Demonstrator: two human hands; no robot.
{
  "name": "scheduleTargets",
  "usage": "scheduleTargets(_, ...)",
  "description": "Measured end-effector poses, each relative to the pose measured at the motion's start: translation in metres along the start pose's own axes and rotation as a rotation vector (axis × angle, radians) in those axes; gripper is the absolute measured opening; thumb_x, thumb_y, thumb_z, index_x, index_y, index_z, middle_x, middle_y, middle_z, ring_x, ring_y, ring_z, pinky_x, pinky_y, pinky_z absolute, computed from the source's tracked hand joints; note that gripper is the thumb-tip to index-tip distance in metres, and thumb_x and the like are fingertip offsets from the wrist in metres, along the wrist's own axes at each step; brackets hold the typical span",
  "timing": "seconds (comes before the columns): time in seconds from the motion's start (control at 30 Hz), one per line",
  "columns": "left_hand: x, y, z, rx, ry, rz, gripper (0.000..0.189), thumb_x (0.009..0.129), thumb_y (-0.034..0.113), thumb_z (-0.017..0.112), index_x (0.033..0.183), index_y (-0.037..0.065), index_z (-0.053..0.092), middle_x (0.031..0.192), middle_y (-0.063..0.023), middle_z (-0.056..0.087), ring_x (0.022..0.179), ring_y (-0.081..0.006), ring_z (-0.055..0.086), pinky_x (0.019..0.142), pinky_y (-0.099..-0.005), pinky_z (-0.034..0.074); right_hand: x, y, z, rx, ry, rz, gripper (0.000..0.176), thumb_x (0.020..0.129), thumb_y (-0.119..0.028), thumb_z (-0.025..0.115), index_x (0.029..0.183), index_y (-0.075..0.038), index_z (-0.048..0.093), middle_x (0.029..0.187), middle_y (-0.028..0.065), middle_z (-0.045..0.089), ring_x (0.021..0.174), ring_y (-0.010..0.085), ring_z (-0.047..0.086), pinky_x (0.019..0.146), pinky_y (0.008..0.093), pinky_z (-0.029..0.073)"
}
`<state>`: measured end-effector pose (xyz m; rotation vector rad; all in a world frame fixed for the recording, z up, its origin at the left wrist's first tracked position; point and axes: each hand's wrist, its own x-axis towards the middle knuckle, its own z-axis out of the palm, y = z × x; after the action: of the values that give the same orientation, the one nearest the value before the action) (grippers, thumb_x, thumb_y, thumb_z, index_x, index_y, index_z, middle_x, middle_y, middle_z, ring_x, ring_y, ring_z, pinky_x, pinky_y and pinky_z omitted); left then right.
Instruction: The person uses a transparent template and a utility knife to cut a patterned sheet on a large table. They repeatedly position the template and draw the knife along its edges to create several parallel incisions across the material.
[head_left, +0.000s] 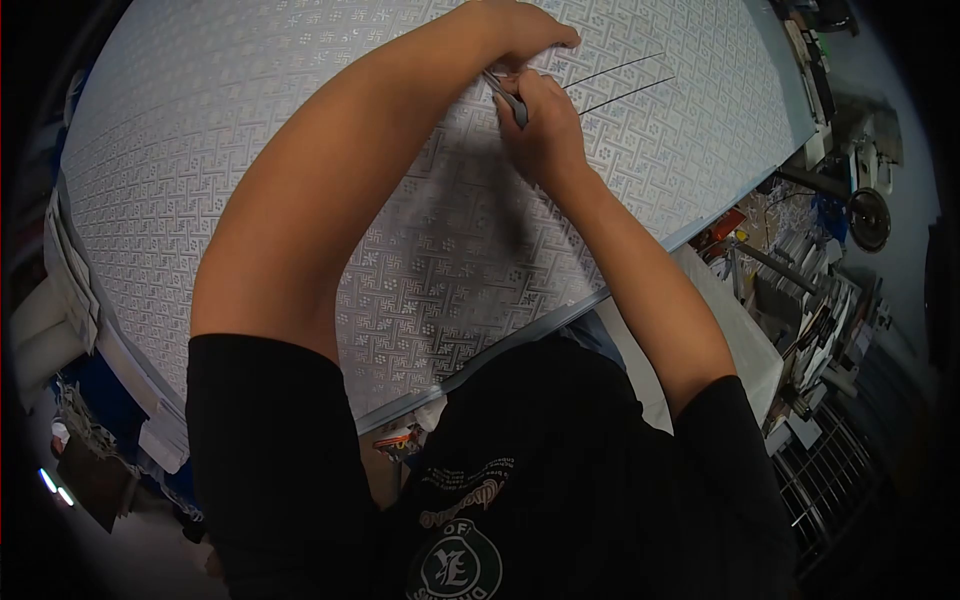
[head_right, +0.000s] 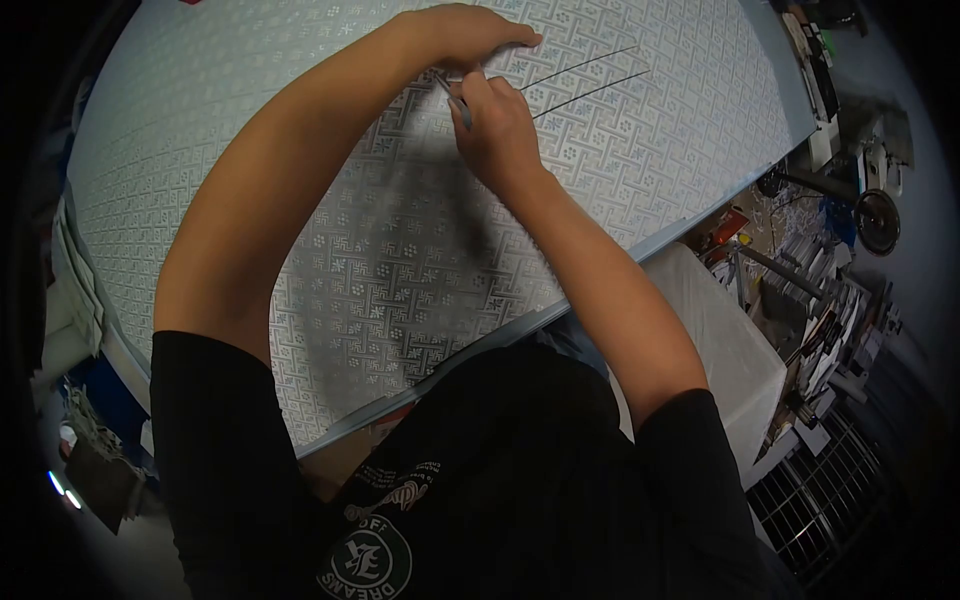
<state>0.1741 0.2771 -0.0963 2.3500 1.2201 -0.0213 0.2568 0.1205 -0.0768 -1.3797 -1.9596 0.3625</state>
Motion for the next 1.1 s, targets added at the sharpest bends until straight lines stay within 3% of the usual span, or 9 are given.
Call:
scheduleTargets(0.33, 0.011, -0.002, 0.008, -0.152, 0.041, 0.006, 0.090, 0.075, 0.032, 0.090, 0.152, 0.015, 0.048, 0.139, -0.0161, 0.061, 0.122, -0.0316, 0.064, 0.096, -0.0393, 0.055, 0.000, 0.001, -0.003, 0.008, 0.036, 0.004, 0.022, 0.087, -0.005, 0.076, 0.104, -0.005, 0.063, 0.095, 0.0135, 0.073, 0.086, 0.0349, 0.069, 0.077, 0.0457, 0.054)
scheduleTargets(0.4, 0.023, 0.000, 0.006, -0.181, 0.055, 0.012, 0.088, 0.076, 0.031, 0.090, 0.151, 0.015, 0.049, 0.139, -0.0160, 0.061, 0.122, -0.0313, 0.064, 0.096, -0.0390, 0.055, 0.003, -0.004, -0.017, 0.154, -0.061, 0.219, 0.020, 0.090, -0.008, 0.075, 0.105, -0.004, 0.062, 0.095, 0.0164, 0.074, 0.086, 0.0363, 0.073, 0.074, 0.0443, 0.057)
scheduleTargets(0.63, 0.057, 0.002, 0.004, -0.282, 0.101, 0.019, 0.081, 0.079, 0.030, 0.088, 0.149, 0.014, 0.052, 0.138, -0.0156, 0.062, 0.121, -0.0303, 0.065, 0.095, -0.0380, 0.055, 0.024, 0.018, -0.035, 0.033, -0.057, 0.225, 0.023, 0.092, -0.011, 0.075, 0.109, -0.004, 0.061, 0.095, 0.0178, 0.075, 0.086, 0.0380, 0.074, 0.073, 0.0446, 0.059)
scheduleTargets(0.73, 0.046, -0.001, 0.011, -0.329, 0.109, 0.023, 0.078, 0.080, 0.030, 0.087, 0.148, 0.014, 0.053, 0.138, -0.0154, 0.062, 0.121, -0.0299, 0.065, 0.095, -0.0375, 0.055, 0.032, 0.019, -0.039, -0.014, -0.067, 0.129, 0.023, 0.091, -0.011, 0.074, 0.108, -0.005, 0.060, 0.090, 0.0183, 0.074, 0.083, 0.0408, 0.073, 0.072, 0.0473, 0.058)
scheduleTargets(0.83, 0.046, -0.008, 0.012, -0.373, 0.117, 0.019, 0.075, 0.081, 0.029, 0.086, 0.148, 0.013, 0.054, 0.137, -0.0153, 0.062, 0.120, -0.0294, 0.065, 0.095, -0.0371, 0.055, 0.045, 0.015, -0.048, -0.023, -0.184, 0.190, 0.022, 0.090, -0.011, 0.074, 0.106, -0.006, 0.059, 0.088, 0.0198, 0.073, 0.081, 0.0433, 0.071, 0.072, 0.0499, 0.057)
scheduleTargets(0.9, 0.047, -0.011, 0.017, -0.402, 0.122, 0.016, 0.073, 0.082, 0.029, 0.086, 0.147, 0.013, 0.055, 0.137, -0.0152, 0.062, 0.120, -0.0291, 0.065, 0.094, -0.0368, 0.055, 0.055, 0.009, -0.051, -0.118, -0.296, 0.257, 0.022, 0.092, -0.011, 0.074, 0.107, -0.005, 0.058, 0.099, 0.0162, 0.075, 0.090, 0.0395, 0.073, 0.076, 0.0448, 0.058)
scheduleTargets(1.03, 0.044, -0.015, 0.023, -0.460, 0.134, 0.004, 0.070, 0.084, 0.028, 0.085, 0.146, 0.013, 0.057, 0.136, -0.0149, 0.063, 0.120, -0.0285, 0.066, 0.094, -0.0362, 0.055, 0.058, 0.012, -0.042, -0.136, -0.301, 0.264, 0.023, 0.091, -0.010, 0.075, 0.106, -0.005, 0.058, 0.095, 0.0177, 0.074, 0.088, 0.0403, 0.072, 0.076, 0.0454, 0.058)
scheduleTargets(1.1, 0.041, -0.016, 0.023, -0.485, 0.142, -0.005, 0.068, 0.085, 0.028, 0.084, 0.145, 0.012, 0.058, 0.136, -0.0148, 0.063, 0.119, -0.0282, 0.066, 0.094, -0.0359, 0.055, 0.047, 0.020, -0.033, -0.011, -0.112, 0.180, 0.021, 0.088, -0.008, 0.075, 0.103, -0.004, 0.059, 0.088, 0.0196, 0.072, 0.083, 0.0434, 0.070, 0.071, 0.0503, 0.056)
